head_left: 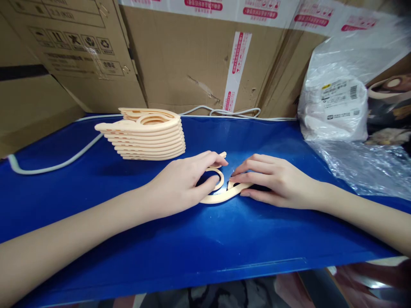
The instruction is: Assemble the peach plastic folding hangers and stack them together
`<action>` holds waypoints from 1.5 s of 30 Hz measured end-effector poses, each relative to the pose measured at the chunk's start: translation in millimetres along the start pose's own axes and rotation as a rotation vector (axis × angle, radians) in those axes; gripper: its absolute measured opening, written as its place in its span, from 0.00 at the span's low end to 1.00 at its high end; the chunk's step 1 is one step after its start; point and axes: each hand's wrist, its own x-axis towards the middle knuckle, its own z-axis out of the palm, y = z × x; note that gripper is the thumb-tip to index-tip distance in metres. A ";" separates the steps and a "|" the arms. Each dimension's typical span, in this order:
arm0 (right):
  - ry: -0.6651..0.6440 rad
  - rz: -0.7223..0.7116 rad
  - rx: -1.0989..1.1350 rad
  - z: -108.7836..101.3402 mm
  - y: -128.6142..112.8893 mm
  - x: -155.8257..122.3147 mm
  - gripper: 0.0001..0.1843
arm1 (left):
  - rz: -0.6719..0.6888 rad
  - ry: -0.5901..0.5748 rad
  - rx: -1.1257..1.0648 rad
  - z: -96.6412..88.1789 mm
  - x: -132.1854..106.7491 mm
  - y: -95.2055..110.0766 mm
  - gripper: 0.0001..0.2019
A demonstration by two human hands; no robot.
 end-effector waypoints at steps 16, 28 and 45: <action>0.097 0.135 -0.176 -1.9 2.0 1.8 0.12 | 0.188 0.081 -0.003 -3.3 4.4 -10.7 0.17; 0.081 0.118 -0.067 -7.1 -1.7 1.3 0.15 | 0.133 -0.006 -0.003 -1.1 1.0 -5.4 0.24; -0.074 0.058 0.094 -9.0 -14.4 2.3 0.42 | 0.060 -0.060 -0.026 4.1 0.6 -5.1 0.26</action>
